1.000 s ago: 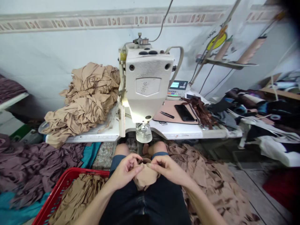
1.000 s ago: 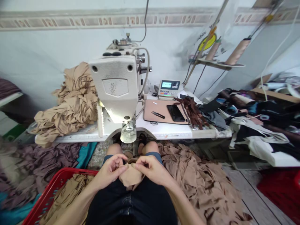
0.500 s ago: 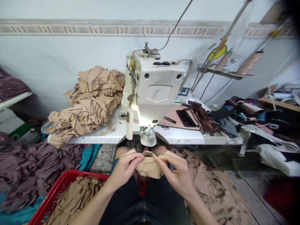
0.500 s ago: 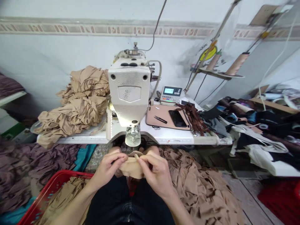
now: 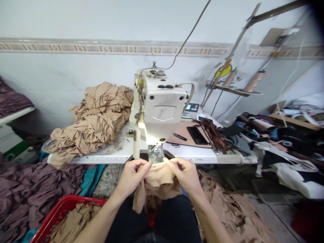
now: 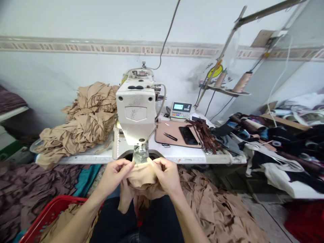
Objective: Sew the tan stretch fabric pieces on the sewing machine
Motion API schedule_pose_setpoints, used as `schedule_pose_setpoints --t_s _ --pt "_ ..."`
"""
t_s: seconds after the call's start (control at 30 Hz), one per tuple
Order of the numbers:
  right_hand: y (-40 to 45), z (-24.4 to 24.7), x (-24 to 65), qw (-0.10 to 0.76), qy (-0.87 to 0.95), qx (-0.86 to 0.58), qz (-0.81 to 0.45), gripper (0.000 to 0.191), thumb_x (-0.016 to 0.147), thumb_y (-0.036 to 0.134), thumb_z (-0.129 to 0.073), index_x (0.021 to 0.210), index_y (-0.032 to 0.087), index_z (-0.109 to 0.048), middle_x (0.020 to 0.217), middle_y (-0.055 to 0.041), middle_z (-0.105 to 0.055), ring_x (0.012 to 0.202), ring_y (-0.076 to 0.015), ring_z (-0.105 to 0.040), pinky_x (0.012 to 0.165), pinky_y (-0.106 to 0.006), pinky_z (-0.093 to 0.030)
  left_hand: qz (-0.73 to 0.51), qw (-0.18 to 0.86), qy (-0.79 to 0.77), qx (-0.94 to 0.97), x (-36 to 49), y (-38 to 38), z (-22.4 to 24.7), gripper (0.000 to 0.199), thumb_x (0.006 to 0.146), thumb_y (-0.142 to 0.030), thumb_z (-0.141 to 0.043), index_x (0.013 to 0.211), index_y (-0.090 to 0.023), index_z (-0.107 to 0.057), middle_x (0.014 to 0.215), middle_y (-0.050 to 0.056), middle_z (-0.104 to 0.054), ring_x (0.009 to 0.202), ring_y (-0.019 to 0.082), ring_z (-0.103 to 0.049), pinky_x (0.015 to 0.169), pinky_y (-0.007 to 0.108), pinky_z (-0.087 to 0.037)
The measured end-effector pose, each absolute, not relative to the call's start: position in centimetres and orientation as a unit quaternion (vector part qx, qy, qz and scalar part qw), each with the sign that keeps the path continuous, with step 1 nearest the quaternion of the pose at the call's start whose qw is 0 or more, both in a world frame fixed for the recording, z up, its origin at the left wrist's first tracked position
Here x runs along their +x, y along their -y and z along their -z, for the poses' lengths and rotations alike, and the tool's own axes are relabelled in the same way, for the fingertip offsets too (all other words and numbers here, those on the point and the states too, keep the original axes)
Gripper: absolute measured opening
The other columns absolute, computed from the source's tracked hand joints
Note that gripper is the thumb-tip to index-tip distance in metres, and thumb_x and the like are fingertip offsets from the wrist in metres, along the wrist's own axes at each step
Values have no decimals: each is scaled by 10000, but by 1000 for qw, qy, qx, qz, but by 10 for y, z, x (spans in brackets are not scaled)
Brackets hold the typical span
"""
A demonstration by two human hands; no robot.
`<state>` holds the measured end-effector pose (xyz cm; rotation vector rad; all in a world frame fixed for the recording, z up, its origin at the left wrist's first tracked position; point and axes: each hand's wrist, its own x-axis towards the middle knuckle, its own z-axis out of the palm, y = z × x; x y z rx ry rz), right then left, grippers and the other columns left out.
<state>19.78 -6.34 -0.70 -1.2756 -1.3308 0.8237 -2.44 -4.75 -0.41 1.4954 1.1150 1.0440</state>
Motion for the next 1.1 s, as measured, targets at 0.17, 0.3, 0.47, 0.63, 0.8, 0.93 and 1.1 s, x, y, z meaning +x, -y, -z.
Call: schedule_pose_setpoints --t_s 0.17,0.3,0.47,0.63,0.8,0.93,1.1 --pt "55 9 199 541 550 -545 -329 490 891 590 -744 642 179 -651 577 26 -469 569 -141 -415 536 -270 -368 -447 437 -499 600 -17 36 -5 293 871 -438 -772 753 -189 -674 576 -41 -523 553 138 -506 542 229 -385" --pt "48 12 198 558 547 -541 -311 481 922 573 -722 656 177 -663 584 28 -462 570 -143 -410 544 -275 -360 -489 424 -482 590 -11 22 -5 261 863 -404 -790 831 -204 -625 582 -77 -448 547 124 -480 555 221 -383" --pt "38 17 202 569 544 -536 -305 497 938 576 -708 644 180 -645 581 31 -446 566 -142 -394 546 -281 -343 -505 448 -454 581 -4 8 2 304 874 -439 -789 887 -209 -591 593 -102 -393 526 106 -413 551 214 -345" --pt "33 20 204 580 531 -536 -308 495 921 573 -734 639 176 -646 580 32 -456 571 -141 -412 556 -279 -363 -506 491 -419 572 0 -2 4 403 854 -505 -818 911 -205 -554 623 -115 -367 531 89 -372 547 202 -306" --pt "38 37 209 580 514 -537 -334 496 894 614 -748 697 160 -721 618 -7 -600 597 -172 -534 584 -284 -445 -501 510 -438 545 -9 2 12 436 874 -571 -794 945 -218 -549 584 -115 -417 520 106 -425 547 206 -334" --pt "58 71 211 614 483 -563 -270 430 892 588 -765 862 161 -804 838 -90 -760 780 -250 -681 687 -316 -542 -508 428 -493 562 -35 13 39 414 898 -581 -757 852 -193 -620 663 -43 -570 643 144 -561 624 225 -426" --pt "102 99 184 614 515 -536 -266 392 1026 450 -666 753 185 -758 762 -65 -725 715 -208 -667 657 -286 -519 -484 432 -509 565 -77 24 67 428 872 -585 -791 830 -167 -708 680 -10 -647 652 155 -598 638 232 -448"
